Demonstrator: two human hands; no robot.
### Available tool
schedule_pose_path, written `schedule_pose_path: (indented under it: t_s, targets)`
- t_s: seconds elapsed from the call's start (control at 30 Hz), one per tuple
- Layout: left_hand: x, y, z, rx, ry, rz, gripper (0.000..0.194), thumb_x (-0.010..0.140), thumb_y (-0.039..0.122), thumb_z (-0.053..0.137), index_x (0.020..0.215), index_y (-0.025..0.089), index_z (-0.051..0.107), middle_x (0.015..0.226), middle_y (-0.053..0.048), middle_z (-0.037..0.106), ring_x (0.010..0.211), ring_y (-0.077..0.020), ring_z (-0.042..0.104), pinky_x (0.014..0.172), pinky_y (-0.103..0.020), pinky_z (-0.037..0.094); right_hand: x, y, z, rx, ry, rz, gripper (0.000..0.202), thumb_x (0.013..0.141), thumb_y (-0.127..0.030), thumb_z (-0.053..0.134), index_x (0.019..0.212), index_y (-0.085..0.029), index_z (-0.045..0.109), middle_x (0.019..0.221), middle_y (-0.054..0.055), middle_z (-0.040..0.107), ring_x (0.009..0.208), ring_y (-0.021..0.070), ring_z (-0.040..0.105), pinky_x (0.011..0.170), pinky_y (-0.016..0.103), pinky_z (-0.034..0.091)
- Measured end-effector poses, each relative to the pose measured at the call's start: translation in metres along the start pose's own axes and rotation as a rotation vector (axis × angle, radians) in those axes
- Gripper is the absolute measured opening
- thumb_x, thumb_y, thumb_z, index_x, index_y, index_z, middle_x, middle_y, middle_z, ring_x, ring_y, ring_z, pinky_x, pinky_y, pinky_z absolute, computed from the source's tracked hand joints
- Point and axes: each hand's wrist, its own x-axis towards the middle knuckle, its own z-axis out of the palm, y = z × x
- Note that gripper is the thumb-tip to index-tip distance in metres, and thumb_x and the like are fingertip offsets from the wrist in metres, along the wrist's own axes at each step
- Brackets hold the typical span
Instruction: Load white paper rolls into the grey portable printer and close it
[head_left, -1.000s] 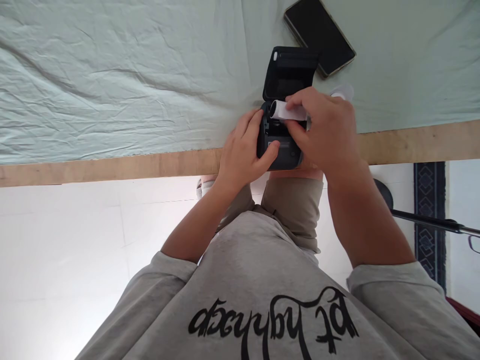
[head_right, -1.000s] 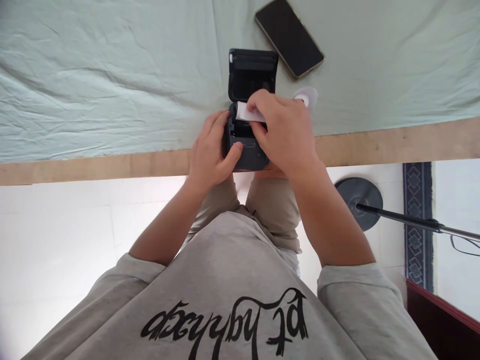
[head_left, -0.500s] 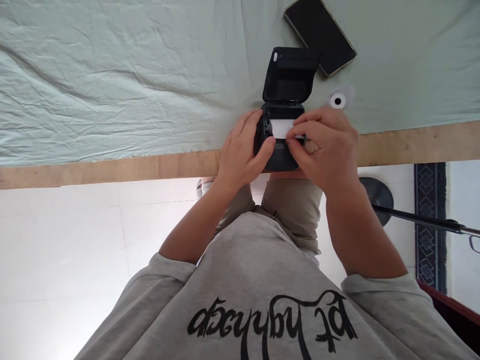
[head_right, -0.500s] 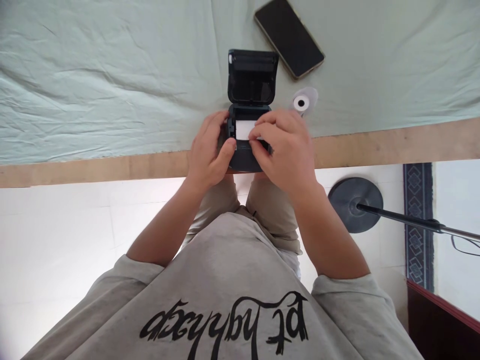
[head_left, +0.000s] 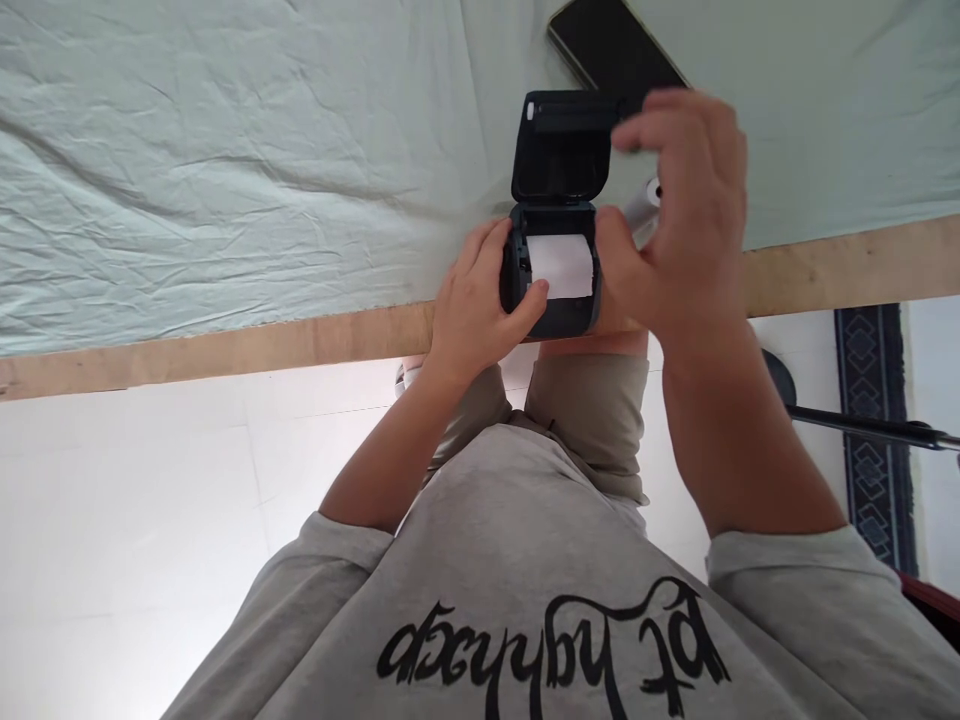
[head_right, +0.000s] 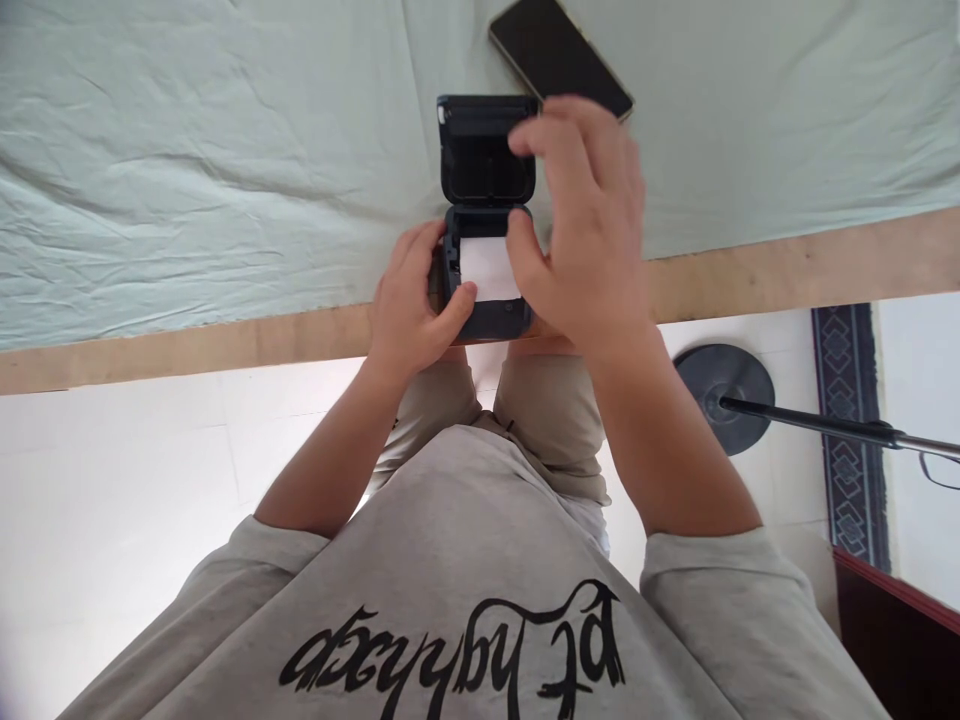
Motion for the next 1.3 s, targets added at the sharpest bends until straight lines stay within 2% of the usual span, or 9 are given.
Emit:
schedule_pose_path:
  t_s: [0.1,0.23,0.37,0.43,0.47,0.57,0.77,0.97,1.3]
  targets:
    - [-0.001,-0.001,0.0,-0.021,0.014,-0.012,0.065,0.091,0.051,0.063,0.146,0.026,0.041,0.148,-0.013,0.056,0.133,-0.0308,0.058,0.109,-0.044,0.05,0.027,0.001,0.005,-0.033,-0.143,0.043,0.07,0.067,-0.004,0.055,0.137,-0.008,0.048,0.146,0.015,0.054,0.147,0.0303,0.043,0.124,0.05,0.034]
    - [-0.002,-0.003,0.0,-0.052,0.014,-0.02,0.075,0.091,0.051,0.064,0.152,0.026,0.031,0.149,-0.013,0.055,0.13,-0.0298,0.061,0.108,-0.043,0.05,0.037,-0.014,0.004,0.011,-0.212,0.138,0.074,0.069,-0.001,0.053,0.142,-0.006,0.043,0.147,0.017,0.054,0.135,0.0276,0.053,0.116,0.045,0.044]
    - [-0.001,-0.003,0.0,-0.047,-0.012,-0.024,0.076,0.09,0.051,0.064,0.152,0.025,0.029,0.15,-0.015,0.054,0.132,-0.0318,0.059,0.108,-0.045,0.05,0.009,-0.024,-0.002,0.104,-0.015,0.141,0.041,0.081,-0.011,0.052,0.12,-0.024,0.052,0.118,0.007,0.068,0.106,0.0225,0.065,0.099,0.044,0.051]
    - [-0.001,-0.002,-0.001,-0.05,-0.015,-0.016,0.073,0.09,0.05,0.064,0.151,0.026,0.031,0.15,-0.014,0.054,0.133,-0.0316,0.059,0.109,-0.045,0.049,-0.008,-0.019,0.003,0.21,0.101,0.171,0.01,0.088,-0.024,0.053,0.098,-0.026,0.055,0.087,0.002,0.064,0.081,0.0194,0.06,0.079,0.039,0.05]
    - [-0.001,-0.002,-0.001,-0.052,-0.01,-0.01,0.072,0.091,0.05,0.063,0.151,0.027,0.032,0.149,-0.013,0.054,0.133,-0.0312,0.059,0.11,-0.045,0.049,-0.015,-0.015,0.007,0.265,0.141,0.216,0.006,0.09,-0.029,0.053,0.084,-0.026,0.052,0.073,-0.001,0.055,0.068,0.0167,0.052,0.068,0.036,0.046]
    - [-0.001,0.001,-0.001,-0.057,0.025,0.02,0.065,0.092,0.049,0.061,0.149,0.027,0.036,0.149,-0.012,0.055,0.131,-0.0296,0.059,0.11,-0.044,0.049,-0.027,0.0,0.025,0.402,0.153,0.38,0.04,0.093,-0.042,0.056,0.063,-0.025,0.035,0.058,-0.004,0.034,0.055,0.0114,0.033,0.056,0.031,0.032]
    - [0.001,0.004,-0.003,-0.077,0.034,0.153,0.05,0.1,0.059,0.046,0.142,0.031,0.045,0.144,-0.009,0.057,0.133,-0.0273,0.057,0.109,-0.043,0.05,-0.026,0.02,0.04,0.513,0.028,0.534,0.064,0.083,-0.072,0.065,0.059,-0.023,0.031,0.056,-0.006,0.028,0.054,0.0081,0.028,0.054,0.029,0.03]
    - [0.0,0.001,-0.003,-0.033,0.019,0.112,0.051,0.097,0.07,0.043,0.131,0.034,0.054,0.14,-0.01,0.055,0.131,-0.0299,0.057,0.107,-0.047,0.05,-0.024,0.024,0.031,0.527,-0.083,0.522,0.062,0.083,-0.064,0.07,0.058,-0.023,0.031,0.057,-0.005,0.028,0.055,0.0089,0.027,0.054,0.03,0.031]
    - [0.001,-0.004,0.0,-0.043,0.032,0.143,0.049,0.1,0.066,0.042,0.128,0.027,0.056,0.136,-0.013,0.056,0.132,-0.031,0.056,0.109,-0.048,0.047,-0.023,0.02,0.027,0.516,-0.146,0.503,0.064,0.086,-0.056,0.072,0.06,-0.024,0.023,0.057,-0.005,0.022,0.057,0.0099,0.019,0.053,0.031,0.023]
